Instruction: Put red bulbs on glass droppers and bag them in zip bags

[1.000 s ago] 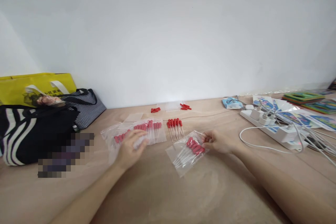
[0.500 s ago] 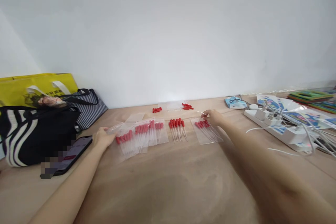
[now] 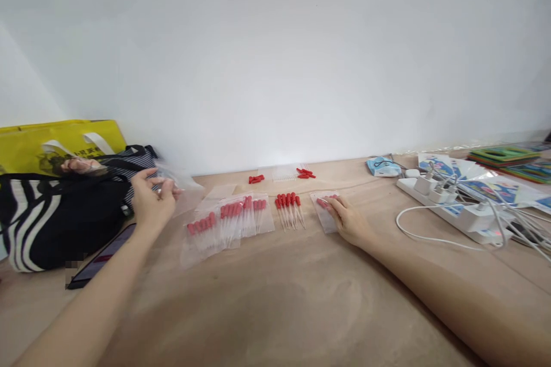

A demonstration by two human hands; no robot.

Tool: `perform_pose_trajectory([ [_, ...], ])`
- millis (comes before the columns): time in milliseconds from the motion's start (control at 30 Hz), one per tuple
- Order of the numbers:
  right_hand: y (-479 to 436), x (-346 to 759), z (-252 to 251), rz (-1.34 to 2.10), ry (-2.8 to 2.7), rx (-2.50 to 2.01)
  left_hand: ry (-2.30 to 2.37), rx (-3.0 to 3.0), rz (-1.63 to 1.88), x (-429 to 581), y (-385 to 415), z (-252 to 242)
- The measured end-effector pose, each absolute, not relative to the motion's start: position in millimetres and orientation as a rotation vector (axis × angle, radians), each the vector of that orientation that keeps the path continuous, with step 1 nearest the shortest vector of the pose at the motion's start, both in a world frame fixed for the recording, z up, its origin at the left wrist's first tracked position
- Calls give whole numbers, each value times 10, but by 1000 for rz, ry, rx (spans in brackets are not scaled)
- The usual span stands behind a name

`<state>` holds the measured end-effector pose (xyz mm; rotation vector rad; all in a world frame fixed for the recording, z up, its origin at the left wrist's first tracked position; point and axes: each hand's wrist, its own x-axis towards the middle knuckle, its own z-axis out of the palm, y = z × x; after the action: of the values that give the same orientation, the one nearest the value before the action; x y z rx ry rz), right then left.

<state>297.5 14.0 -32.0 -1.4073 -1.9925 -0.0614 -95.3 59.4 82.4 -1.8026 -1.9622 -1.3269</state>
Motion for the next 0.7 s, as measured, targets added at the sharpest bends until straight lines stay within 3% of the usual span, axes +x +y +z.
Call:
perform_pose_trajectory([
  [33, 101, 2984, -324, -56, -1986, -1454, -1952, -2024, -1593, -841, 528, 883],
  [133, 41, 3011, -326, -3, -1981, -1497, -1943, -2635, -1582, -467, 319, 891],
  [267, -18, 3020, -314, 106, -2046, -1305, -1749, -3567, -922, 28, 142, 552],
  [367, -91, 3013, -310, 124, -2102, -1219, -1477, -3539, -474, 288, 89, 315],
  [533, -220, 3035, -301, 172, -2200, -1169, -1253, -3185, -543, 287, -98, 248],
  [700, -315, 3115, -246, 301, -2320, -1141, -1260, -3226, -272, -5, -319, 167],
])
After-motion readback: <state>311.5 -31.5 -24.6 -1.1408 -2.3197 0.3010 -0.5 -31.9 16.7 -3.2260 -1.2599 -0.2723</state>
